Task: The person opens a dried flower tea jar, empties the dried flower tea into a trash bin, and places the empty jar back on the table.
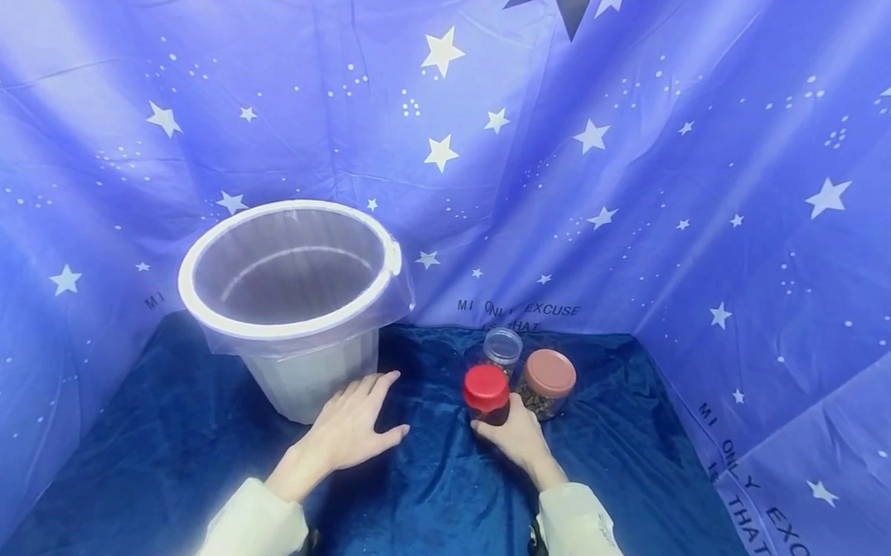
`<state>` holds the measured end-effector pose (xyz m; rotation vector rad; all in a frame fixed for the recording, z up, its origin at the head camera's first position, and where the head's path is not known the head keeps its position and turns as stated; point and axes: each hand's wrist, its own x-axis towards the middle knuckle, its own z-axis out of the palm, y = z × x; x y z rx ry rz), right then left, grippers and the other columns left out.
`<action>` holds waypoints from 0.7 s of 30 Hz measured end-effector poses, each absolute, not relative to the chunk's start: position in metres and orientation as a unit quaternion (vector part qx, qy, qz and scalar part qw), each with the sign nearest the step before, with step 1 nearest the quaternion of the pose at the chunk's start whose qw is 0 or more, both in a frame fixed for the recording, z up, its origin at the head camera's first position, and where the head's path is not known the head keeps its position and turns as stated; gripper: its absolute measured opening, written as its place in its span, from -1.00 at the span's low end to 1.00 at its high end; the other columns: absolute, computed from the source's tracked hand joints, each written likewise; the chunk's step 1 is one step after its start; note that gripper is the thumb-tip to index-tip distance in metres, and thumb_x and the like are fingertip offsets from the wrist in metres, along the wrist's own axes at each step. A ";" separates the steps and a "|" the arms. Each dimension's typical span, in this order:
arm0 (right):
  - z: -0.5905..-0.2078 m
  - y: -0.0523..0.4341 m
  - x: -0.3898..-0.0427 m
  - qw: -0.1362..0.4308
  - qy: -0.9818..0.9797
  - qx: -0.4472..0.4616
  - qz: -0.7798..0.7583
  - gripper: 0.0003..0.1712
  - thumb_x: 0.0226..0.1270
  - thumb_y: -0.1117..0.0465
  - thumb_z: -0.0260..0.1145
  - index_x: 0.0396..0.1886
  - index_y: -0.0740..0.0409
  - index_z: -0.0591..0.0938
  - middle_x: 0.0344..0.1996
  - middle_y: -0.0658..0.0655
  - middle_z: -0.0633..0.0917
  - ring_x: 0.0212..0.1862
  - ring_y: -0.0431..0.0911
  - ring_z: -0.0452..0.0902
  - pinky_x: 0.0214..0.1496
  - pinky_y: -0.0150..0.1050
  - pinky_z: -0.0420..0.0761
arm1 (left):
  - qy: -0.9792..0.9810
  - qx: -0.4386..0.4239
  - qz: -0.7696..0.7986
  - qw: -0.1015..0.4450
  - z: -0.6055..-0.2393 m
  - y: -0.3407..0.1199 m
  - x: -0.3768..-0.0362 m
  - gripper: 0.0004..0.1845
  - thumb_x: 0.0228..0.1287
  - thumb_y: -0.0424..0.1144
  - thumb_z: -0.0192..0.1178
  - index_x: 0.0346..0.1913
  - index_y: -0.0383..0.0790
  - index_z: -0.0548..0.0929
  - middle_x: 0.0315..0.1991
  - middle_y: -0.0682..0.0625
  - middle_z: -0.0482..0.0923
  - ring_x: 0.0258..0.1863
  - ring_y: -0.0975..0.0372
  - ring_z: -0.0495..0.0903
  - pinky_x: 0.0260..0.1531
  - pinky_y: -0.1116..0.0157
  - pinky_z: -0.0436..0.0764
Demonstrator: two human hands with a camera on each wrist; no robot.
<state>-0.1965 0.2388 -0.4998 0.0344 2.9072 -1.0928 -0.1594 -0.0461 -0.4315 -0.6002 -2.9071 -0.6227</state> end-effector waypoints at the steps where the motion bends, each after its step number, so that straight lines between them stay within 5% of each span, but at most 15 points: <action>1: -0.499 0.239 -0.196 0.015 0.937 0.008 -0.350 -0.25 0.04 -0.08 0.50 0.12 0.25 0.48 0.00 0.28 0.69 0.10 0.17 0.61 0.12 0.12 0.53 | -0.956 -0.199 -0.208 0.055 -0.432 -0.045 -0.160 -0.19 0.20 0.17 0.21 0.42 -0.18 0.31 0.28 -0.18 0.46 0.24 -0.07 0.49 0.12 -0.10 0.51; 21: -0.476 0.226 -0.193 -0.005 0.952 -0.109 -0.287 -0.23 0.00 -0.05 0.51 0.19 0.16 0.50 -0.04 0.15 0.70 0.01 -0.01 0.63 0.10 0.02 0.57 | -0.963 -0.224 -0.147 0.023 -0.427 -0.026 -0.166 -0.15 0.22 0.25 0.17 0.45 -0.17 0.28 0.31 -0.16 0.44 0.26 -0.03 0.48 0.17 -0.08 0.51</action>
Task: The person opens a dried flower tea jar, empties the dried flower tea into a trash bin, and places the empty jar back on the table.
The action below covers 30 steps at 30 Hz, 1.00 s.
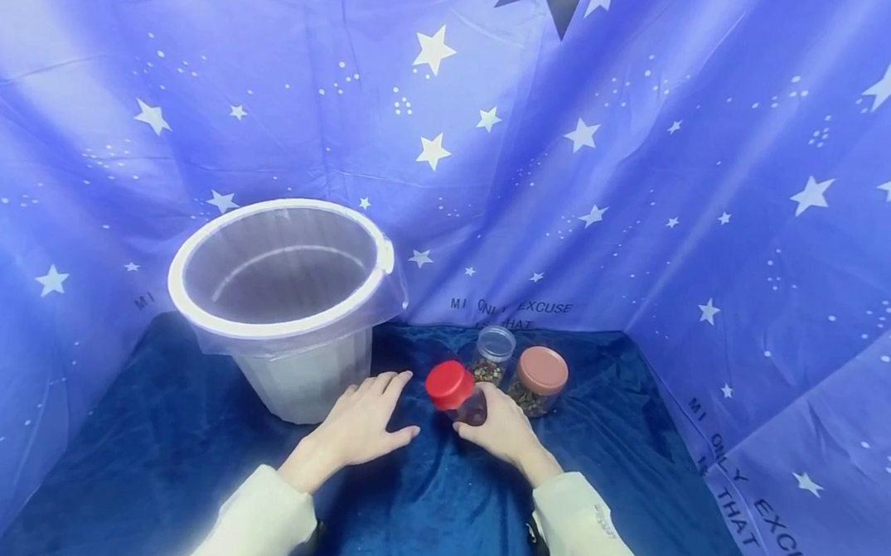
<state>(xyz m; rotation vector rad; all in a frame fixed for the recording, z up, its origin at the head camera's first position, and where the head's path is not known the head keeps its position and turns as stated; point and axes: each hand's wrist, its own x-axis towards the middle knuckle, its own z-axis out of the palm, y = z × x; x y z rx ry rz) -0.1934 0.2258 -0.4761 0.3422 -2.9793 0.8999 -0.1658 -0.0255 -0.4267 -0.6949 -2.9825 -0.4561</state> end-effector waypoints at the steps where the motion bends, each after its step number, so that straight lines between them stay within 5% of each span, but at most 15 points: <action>1: -0.476 0.224 -0.193 0.006 -0.951 0.113 0.287 -0.24 0.00 -0.05 0.52 0.18 0.16 0.51 -0.05 0.14 0.70 -0.01 -0.02 0.63 0.09 0.01 0.58 | -0.964 -0.222 -0.144 0.019 -0.427 -0.024 -0.166 -0.14 0.23 0.26 0.17 0.45 -0.18 0.27 0.31 -0.16 0.44 0.26 -0.03 0.48 0.18 -0.09 0.50; 21: -0.469 0.206 -0.186 -0.014 -0.957 0.151 0.247 -0.18 -0.04 -0.14 0.50 0.21 0.12 0.54 -0.01 0.10 0.70 0.02 0.00 0.61 0.04 0.01 0.58 | -0.962 -0.239 -0.123 0.052 -0.427 -0.017 -0.169 -0.13 0.20 0.30 0.18 0.41 -0.22 0.30 0.19 -0.14 0.52 0.12 0.02 0.56 0.05 -0.01 0.59; 30: -0.467 0.193 -0.177 -0.002 -0.944 0.199 0.265 -0.33 -0.03 -0.14 0.50 0.10 0.01 0.59 -0.13 -0.04 0.71 -0.09 -0.15 0.62 -0.05 -0.12 0.61 | -0.958 -0.234 -0.155 0.056 -0.433 -0.015 -0.170 -0.14 0.27 0.32 0.09 0.38 -0.28 0.30 0.08 -0.19 0.57 -0.02 0.00 0.61 -0.05 0.03 0.62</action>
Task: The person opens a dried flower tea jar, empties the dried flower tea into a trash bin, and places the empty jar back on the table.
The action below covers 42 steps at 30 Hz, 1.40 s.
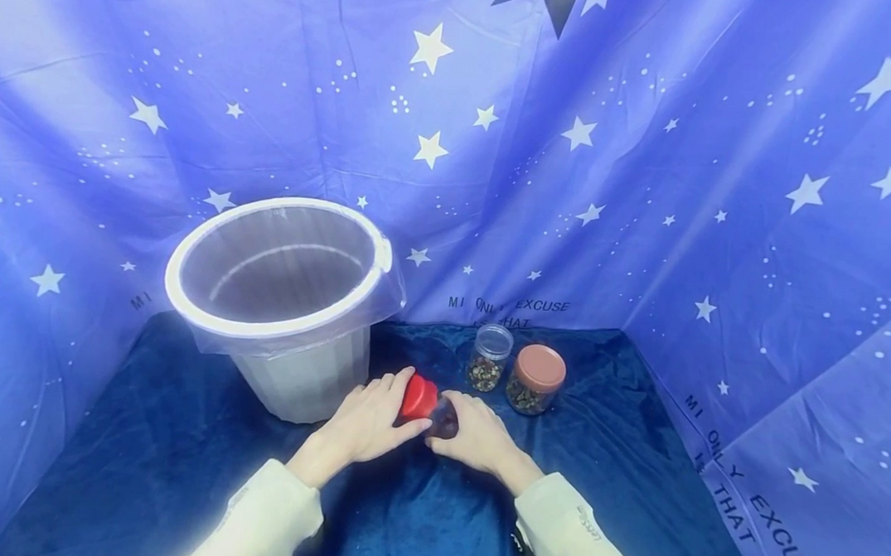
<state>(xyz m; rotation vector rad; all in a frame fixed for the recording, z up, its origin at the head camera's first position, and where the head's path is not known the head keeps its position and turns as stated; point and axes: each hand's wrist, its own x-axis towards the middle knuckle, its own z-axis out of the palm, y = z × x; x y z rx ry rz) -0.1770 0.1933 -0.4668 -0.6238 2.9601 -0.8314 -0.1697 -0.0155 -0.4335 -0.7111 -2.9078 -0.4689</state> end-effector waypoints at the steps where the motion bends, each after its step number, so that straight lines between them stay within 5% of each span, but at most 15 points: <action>1: -0.466 0.192 -0.176 0.002 0.943 -0.204 -0.264 -0.33 -0.02 -0.14 0.50 0.10 0.01 0.59 -0.13 -0.04 0.71 -0.09 -0.15 0.62 -0.04 -0.12 0.61 | -0.959 -0.231 -0.158 0.053 -0.434 -0.016 -0.170 -0.15 0.28 0.33 0.08 0.38 -0.28 0.31 0.07 -0.20 0.58 -0.05 -0.01 0.62 -0.06 0.04 0.63; 14: -0.464 0.191 -0.171 -0.016 0.935 -0.236 -0.263 -0.35 -0.01 -0.14 0.48 0.12 -0.06 0.58 -0.13 -0.13 0.70 -0.09 -0.22 0.62 -0.02 -0.18 0.63 | -0.947 -0.242 -0.210 0.027 -0.434 -0.020 -0.174 -0.24 0.27 0.35 0.06 0.23 -0.23 0.36 -0.15 -0.06 0.53 -0.35 0.17 0.57 -0.36 0.27 0.62; 20: -0.462 0.187 -0.169 -0.029 0.949 -0.217 -0.226 -0.32 -0.11 -0.15 0.49 0.07 -0.06 0.59 -0.19 -0.13 0.68 -0.14 -0.21 0.58 -0.12 -0.20 0.61 | -0.945 -0.227 -0.235 -0.005 -0.436 -0.020 -0.173 -0.23 0.29 0.38 0.01 0.33 -0.11 0.27 -0.09 -0.09 0.54 -0.39 0.13 0.61 -0.38 0.24 0.62; 29: -0.459 0.184 -0.171 -0.020 0.948 -0.232 -0.216 -0.34 -0.11 -0.13 0.50 0.03 -0.05 0.53 -0.20 -0.14 0.62 -0.16 -0.23 0.53 -0.13 -0.23 0.59 | -0.941 -0.260 -0.212 0.029 -0.437 -0.019 -0.172 -0.35 0.32 0.37 -0.03 0.31 0.09 0.34 -0.15 -0.01 0.51 -0.43 0.21 0.55 -0.44 0.34 0.57; 35: -0.452 0.189 -0.175 0.017 0.930 -0.255 -0.266 -0.37 0.02 -0.21 0.48 0.08 -0.16 0.51 -0.16 -0.20 0.59 -0.16 -0.31 0.51 -0.05 -0.27 0.60 | -0.928 -0.283 -0.239 0.043 -0.432 -0.023 -0.176 -0.42 0.35 0.29 0.02 0.30 0.09 0.36 -0.14 0.00 0.49 -0.37 0.24 0.54 -0.39 0.37 0.58; 42: -0.439 0.198 -0.182 0.089 0.899 -0.293 -0.312 -0.32 0.10 -0.11 0.48 0.17 -0.10 0.41 -0.34 -0.20 0.60 -0.32 -0.35 0.53 -0.22 -0.37 0.57 | -0.911 -0.279 -0.302 0.012 -0.424 -0.027 -0.180 -0.43 0.41 0.21 -0.01 0.31 -0.03 0.31 -0.01 0.01 0.47 -0.21 0.25 0.53 -0.26 0.37 0.58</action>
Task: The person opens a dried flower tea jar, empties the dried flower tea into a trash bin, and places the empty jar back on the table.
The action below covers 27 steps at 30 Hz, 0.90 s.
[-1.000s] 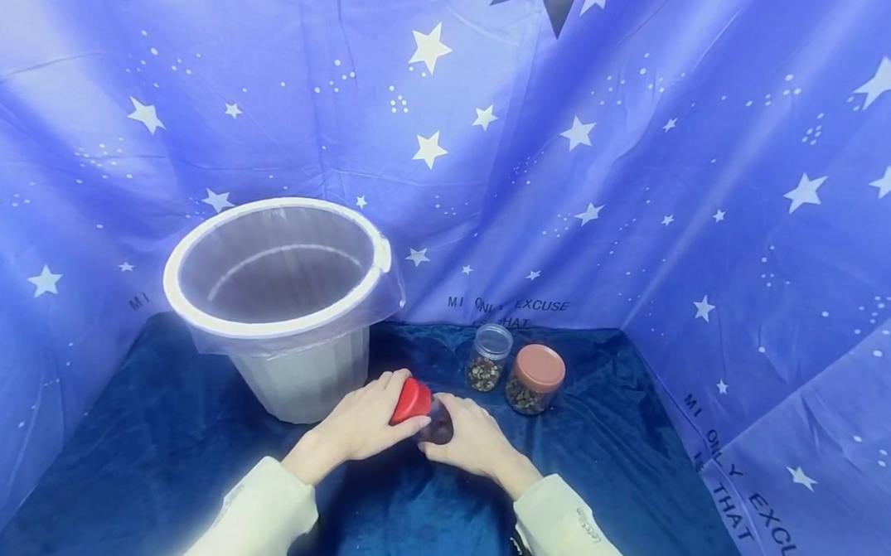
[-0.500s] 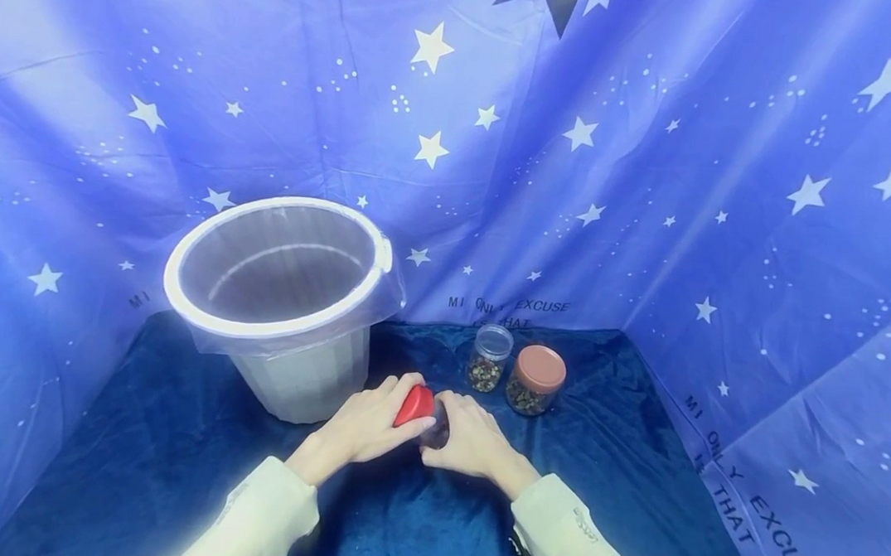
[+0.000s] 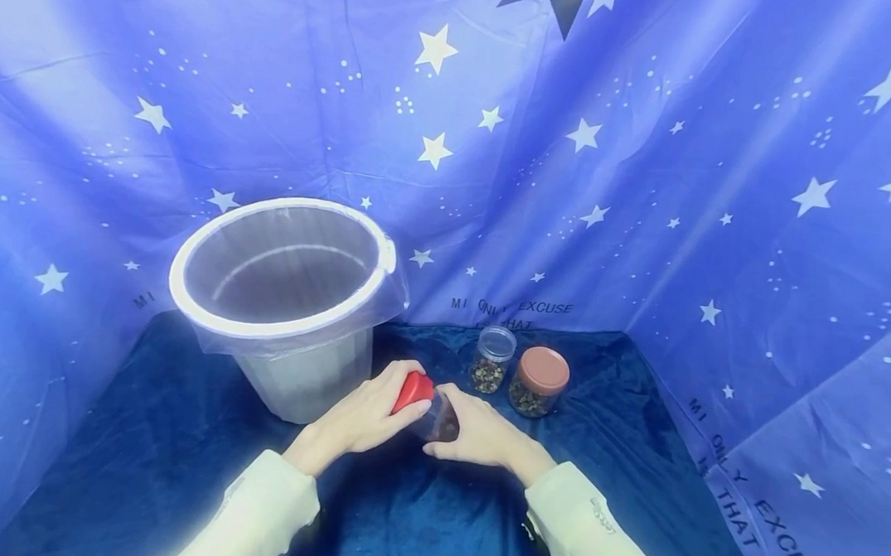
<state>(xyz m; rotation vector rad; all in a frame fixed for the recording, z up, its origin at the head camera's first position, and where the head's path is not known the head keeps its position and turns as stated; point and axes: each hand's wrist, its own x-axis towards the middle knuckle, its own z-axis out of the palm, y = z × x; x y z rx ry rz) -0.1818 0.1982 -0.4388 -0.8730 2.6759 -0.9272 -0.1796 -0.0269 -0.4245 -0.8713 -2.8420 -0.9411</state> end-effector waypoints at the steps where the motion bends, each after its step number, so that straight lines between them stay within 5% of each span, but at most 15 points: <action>1: -0.438 0.200 -0.182 0.091 0.901 -0.295 -0.305 -0.31 0.10 -0.10 0.48 0.18 -0.07 0.41 -0.36 -0.20 0.59 -0.34 -0.35 0.52 -0.24 -0.38 0.56 | -0.910 -0.280 -0.305 0.009 -0.424 -0.027 -0.179 -0.42 0.42 0.21 -0.02 0.32 -0.03 0.30 0.03 0.01 0.46 -0.19 0.25 0.53 -0.23 0.36 0.59; 7: -0.434 0.205 -0.183 0.086 0.914 -0.291 -0.269 -0.29 0.05 -0.02 0.49 0.18 0.00 0.41 -0.40 -0.19 0.56 -0.38 -0.37 0.48 -0.30 -0.40 0.51 | -0.908 -0.315 -0.274 0.024 -0.424 -0.033 -0.178 -0.38 0.41 0.23 -0.01 0.40 0.03 0.26 0.15 0.04 0.42 -0.10 0.26 0.57 -0.10 0.31 0.63; 14: -0.435 0.203 -0.183 0.077 0.913 -0.301 -0.264 -0.30 -0.04 0.01 0.50 0.13 -0.03 0.44 -0.30 -0.16 0.60 -0.31 -0.35 0.50 -0.26 -0.40 0.53 | -0.903 -0.369 -0.191 0.114 -0.429 -0.040 -0.184 -0.44 0.40 0.24 0.00 0.31 0.03 0.36 -0.11 0.02 0.46 -0.36 0.30 0.54 -0.36 0.39 0.61; 27: -0.435 0.196 -0.181 0.056 0.900 -0.319 -0.291 -0.34 -0.08 0.03 0.53 0.06 -0.05 0.47 -0.31 -0.17 0.63 -0.30 -0.37 0.53 -0.24 -0.39 0.56 | -0.882 -0.382 -0.132 0.240 -0.431 -0.036 -0.189 -0.50 0.24 0.17 0.15 0.08 -0.11 0.51 -0.31 0.03 0.54 -0.52 0.25 0.54 -0.54 0.35 0.56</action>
